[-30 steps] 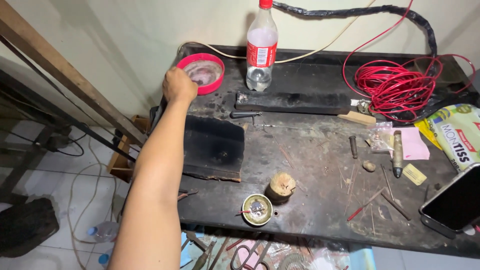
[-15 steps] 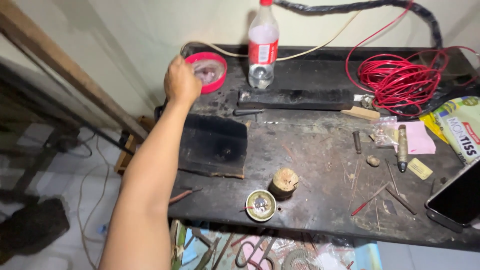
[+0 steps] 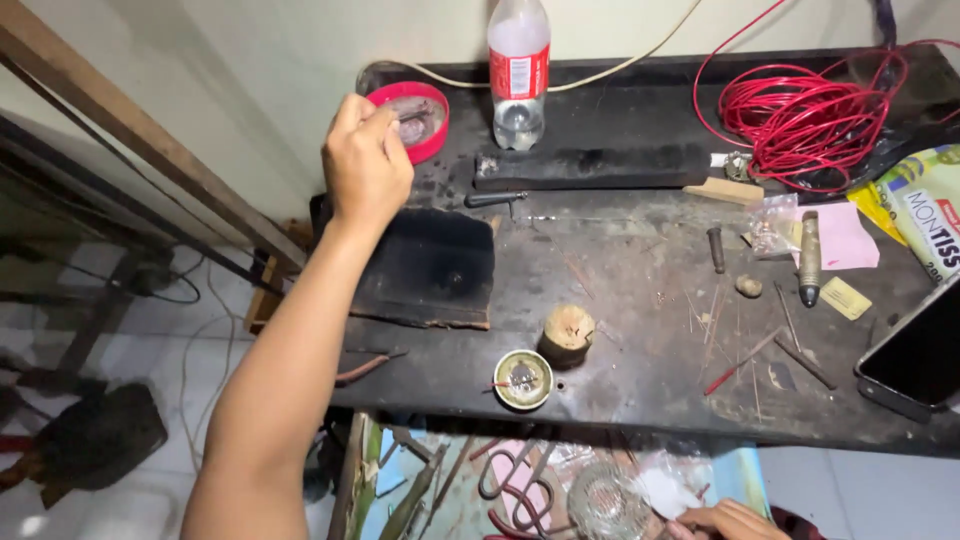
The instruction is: Refining and shaping a small wire structure for jewelry using a blowtorch for heat and manual manipulation for twisting.
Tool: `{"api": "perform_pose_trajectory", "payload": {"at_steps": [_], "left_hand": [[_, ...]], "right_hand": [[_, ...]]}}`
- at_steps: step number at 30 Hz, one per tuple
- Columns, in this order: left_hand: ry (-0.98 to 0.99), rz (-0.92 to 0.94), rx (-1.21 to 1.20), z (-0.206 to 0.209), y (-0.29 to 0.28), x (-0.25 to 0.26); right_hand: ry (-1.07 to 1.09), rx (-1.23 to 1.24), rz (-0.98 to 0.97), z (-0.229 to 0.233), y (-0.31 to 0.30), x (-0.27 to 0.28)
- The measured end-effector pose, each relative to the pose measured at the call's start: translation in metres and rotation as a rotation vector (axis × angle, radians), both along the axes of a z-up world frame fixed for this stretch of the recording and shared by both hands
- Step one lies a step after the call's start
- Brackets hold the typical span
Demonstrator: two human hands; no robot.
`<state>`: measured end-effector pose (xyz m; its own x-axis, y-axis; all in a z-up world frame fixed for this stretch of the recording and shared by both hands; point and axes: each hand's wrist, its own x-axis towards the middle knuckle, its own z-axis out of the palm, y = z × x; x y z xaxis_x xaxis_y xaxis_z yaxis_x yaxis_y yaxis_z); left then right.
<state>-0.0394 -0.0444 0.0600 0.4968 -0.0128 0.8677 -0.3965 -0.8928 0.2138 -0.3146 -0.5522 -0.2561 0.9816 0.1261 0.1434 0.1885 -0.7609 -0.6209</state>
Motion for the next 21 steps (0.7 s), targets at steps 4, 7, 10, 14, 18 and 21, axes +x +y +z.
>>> {"api": "perform_pose_trajectory", "payload": {"at_steps": [4,7,10,14,18,21], "left_hand": [[-0.225,-0.077,-0.075,0.030,-0.021,-0.059],[-0.010,0.081,-0.017,-0.016,-0.002,-0.073],[-0.013,0.001,0.074,0.000,-0.012,-0.078],[-0.087,0.058,-0.122,0.029,-0.046,-0.168],[0.044,0.051,-0.155,0.002,-0.013,-0.157],[0.120,0.018,-0.035,-0.022,-0.033,-0.179]], "right_hand": [[-0.173,0.210,-0.020,0.023,0.014,0.013],[0.490,-0.211,0.264,-0.059,-0.044,0.006],[-0.228,0.019,-0.126,-0.014,0.013,0.032],[0.085,0.129,-0.084,0.125,0.044,-0.016],[0.141,0.197,-0.068,0.153,0.056,-0.009],[0.149,0.184,-0.113,0.134,0.042,-0.012]]}}
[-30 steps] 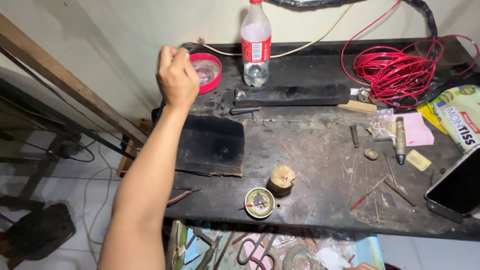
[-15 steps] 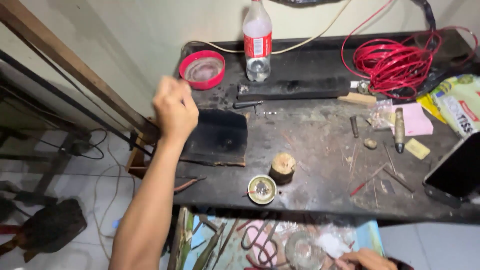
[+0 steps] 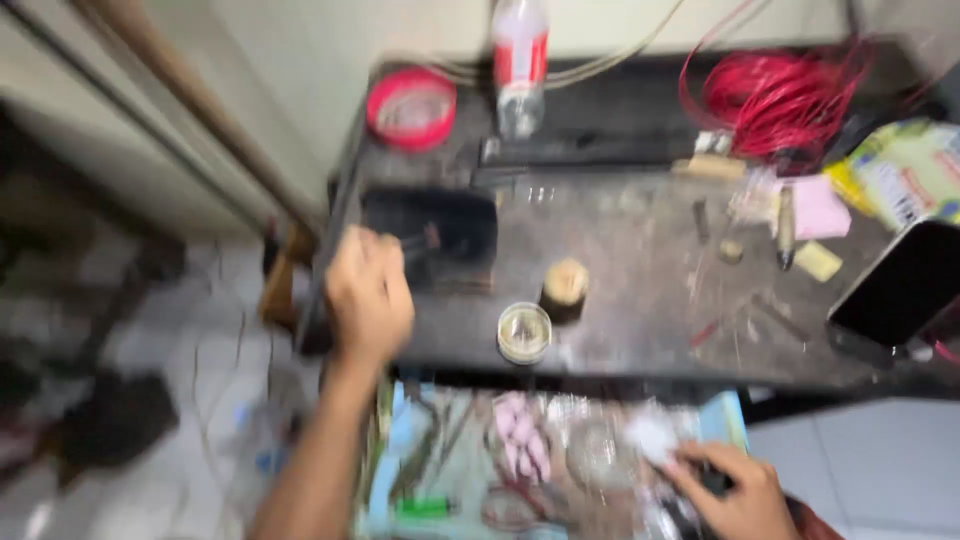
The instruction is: Refining and shaping a small wire structure for jewelry using a blowtorch for heat and manual manipulation for twisting.
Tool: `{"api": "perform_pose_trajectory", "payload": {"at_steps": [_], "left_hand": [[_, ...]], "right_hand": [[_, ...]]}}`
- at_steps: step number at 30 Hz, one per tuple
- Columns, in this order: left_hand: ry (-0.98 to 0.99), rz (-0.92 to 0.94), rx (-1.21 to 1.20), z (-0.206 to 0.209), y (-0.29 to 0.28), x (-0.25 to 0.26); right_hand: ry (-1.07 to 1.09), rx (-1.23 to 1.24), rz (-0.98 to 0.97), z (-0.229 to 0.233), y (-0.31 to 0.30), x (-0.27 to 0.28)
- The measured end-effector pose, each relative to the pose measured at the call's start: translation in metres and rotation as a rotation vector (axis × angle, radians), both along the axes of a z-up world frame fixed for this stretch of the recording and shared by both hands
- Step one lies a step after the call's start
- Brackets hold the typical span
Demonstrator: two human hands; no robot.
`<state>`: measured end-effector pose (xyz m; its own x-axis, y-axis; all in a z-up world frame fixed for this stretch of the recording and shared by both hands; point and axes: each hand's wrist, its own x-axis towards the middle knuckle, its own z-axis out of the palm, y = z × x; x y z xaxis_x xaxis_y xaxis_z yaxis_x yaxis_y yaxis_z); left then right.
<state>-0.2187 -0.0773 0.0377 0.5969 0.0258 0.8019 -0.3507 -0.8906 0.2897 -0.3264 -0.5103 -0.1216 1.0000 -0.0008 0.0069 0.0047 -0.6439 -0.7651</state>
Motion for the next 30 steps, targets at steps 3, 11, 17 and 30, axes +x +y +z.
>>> {"api": "perform_pose_trajectory", "payload": {"at_steps": [3,11,17,30], "left_hand": [[0.126,-0.073,-0.220,-0.006,-0.031,-0.031],[0.213,-0.434,-0.281,0.040,-0.096,-0.082],[0.208,-0.467,-0.270,0.045,-0.096,-0.084],[0.401,-0.065,-0.323,-0.019,-0.041,-0.047]], "right_hand": [[-0.009,0.074,-0.030,0.032,0.020,0.008],[0.025,0.763,0.220,0.118,0.100,0.045],[0.022,0.838,0.245,0.122,0.121,0.060],[-0.040,1.006,0.321,0.090,0.134,0.094]]}}
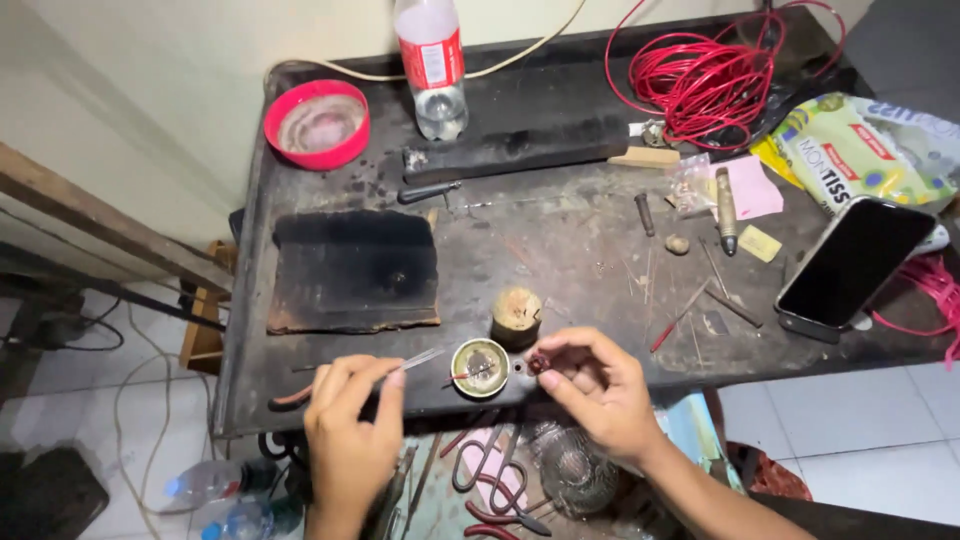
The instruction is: Refining and shaping a small wire structure for jewelry using a blowtorch for heat and manual manipulation for twisting.
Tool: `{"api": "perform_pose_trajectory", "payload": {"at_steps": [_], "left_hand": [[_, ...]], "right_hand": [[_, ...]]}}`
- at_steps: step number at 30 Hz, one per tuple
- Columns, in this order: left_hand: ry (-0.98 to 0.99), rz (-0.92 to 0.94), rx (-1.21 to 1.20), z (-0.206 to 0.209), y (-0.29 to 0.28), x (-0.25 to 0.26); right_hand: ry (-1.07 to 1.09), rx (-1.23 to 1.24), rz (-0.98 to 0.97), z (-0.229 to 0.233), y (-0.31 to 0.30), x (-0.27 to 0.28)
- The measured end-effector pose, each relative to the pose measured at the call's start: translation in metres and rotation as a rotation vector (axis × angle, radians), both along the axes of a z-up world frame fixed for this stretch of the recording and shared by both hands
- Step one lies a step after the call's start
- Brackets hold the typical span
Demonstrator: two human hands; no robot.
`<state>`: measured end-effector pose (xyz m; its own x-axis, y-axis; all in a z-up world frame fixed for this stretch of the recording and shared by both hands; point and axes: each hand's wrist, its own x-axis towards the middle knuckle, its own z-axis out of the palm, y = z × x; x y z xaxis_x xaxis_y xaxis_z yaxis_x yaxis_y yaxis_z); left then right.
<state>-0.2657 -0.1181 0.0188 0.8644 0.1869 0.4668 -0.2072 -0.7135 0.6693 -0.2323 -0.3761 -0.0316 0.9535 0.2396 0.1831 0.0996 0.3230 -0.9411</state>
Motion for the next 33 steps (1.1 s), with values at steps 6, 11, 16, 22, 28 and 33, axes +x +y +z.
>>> {"api": "perform_pose_trajectory", "payload": {"at_steps": [6,11,16,22,28,33], "left_hand": [[0.012,0.117,0.189,-0.039,0.011,0.010],[-0.016,-0.170,0.055,-0.013,-0.042,-0.001],[0.081,-0.194,0.238,-0.042,-0.055,0.005],[0.044,-0.205,0.211,-0.051,-0.050,0.018],[-0.128,-0.081,0.198,-0.040,-0.048,0.018],[-0.088,-0.371,-0.260,-0.006,-0.076,-0.002]], "right_hand": [[-0.127,-0.044,-0.042,-0.010,-0.010,0.003],[-0.129,-0.043,-0.022,-0.006,-0.010,-0.002],[-0.168,-0.095,-0.039,-0.003,-0.009,-0.004],[-0.136,-0.124,-0.051,-0.002,-0.008,-0.001],[-0.307,-0.124,-0.186,0.000,0.000,0.001],[-0.197,-0.198,0.014,-0.001,-0.009,-0.003]]}}
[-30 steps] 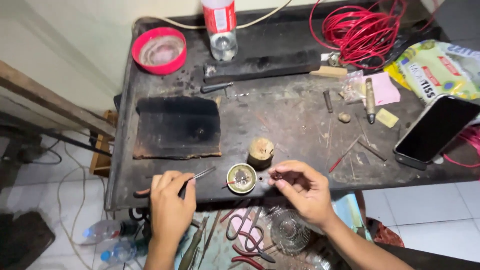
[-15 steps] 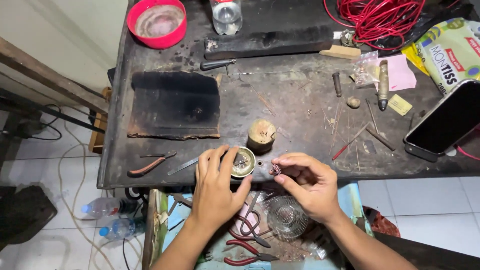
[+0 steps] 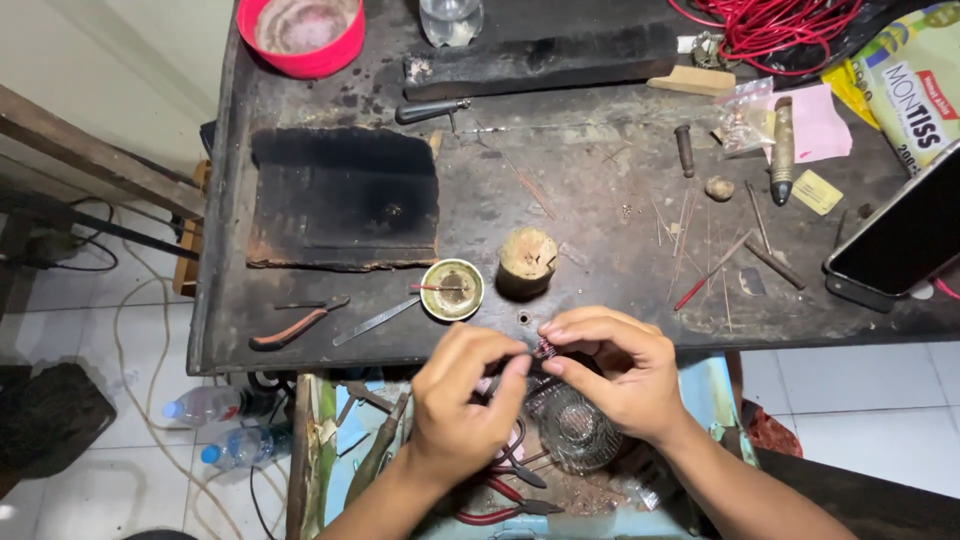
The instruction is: Refining and shaping a small wire structure for jewelry using a blowtorch for heat and manual manipulation for twisting.
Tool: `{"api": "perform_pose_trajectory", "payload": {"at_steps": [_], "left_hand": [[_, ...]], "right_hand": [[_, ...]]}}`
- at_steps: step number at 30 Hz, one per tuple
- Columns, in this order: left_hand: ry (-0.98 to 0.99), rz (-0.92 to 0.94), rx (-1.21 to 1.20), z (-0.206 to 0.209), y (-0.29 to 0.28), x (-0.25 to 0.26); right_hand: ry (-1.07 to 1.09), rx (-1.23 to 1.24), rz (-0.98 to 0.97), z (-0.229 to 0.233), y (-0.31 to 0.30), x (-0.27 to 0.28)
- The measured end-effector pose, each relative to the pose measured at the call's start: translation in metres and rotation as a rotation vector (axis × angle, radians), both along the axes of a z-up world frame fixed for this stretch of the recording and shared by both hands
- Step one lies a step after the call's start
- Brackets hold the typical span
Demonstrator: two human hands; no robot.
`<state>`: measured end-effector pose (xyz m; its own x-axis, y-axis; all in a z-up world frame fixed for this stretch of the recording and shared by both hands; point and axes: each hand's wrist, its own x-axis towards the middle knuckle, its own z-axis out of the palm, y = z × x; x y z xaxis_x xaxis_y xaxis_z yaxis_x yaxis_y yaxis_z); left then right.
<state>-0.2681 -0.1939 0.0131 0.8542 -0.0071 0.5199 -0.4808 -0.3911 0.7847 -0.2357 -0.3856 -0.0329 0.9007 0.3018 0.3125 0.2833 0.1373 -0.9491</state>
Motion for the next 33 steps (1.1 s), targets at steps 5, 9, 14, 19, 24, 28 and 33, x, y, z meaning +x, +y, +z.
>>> {"api": "perform_pose_trajectory", "payload": {"at_steps": [5,9,14,19,24,28,33], "left_hand": [[0.043,-0.006,-0.064,-0.001,-0.004,-0.003],[0.097,-0.008,-0.091,-0.001,-0.003,-0.005],[0.137,-0.015,-0.118,-0.004,-0.001,-0.006],[0.200,-0.050,-0.195,-0.008,-0.001,-0.008],[0.487,-0.181,-0.575,-0.030,0.003,-0.010],[0.547,-0.245,-0.689,-0.044,0.005,-0.011],[0.591,-0.305,-0.710,-0.045,0.005,-0.011]], "right_hand": [[-0.003,-0.070,-0.001,0.005,0.003,-0.002],[0.002,-0.078,0.020,0.005,0.004,-0.002],[0.000,-0.104,0.025,0.005,0.004,-0.003],[-0.069,-0.172,0.034,0.012,0.004,-0.003],[-0.146,-0.285,-0.143,0.015,0.001,-0.001],[-0.186,-0.352,-0.117,0.022,0.006,-0.004],[-0.191,-0.321,-0.063,0.022,0.008,-0.005]]}}
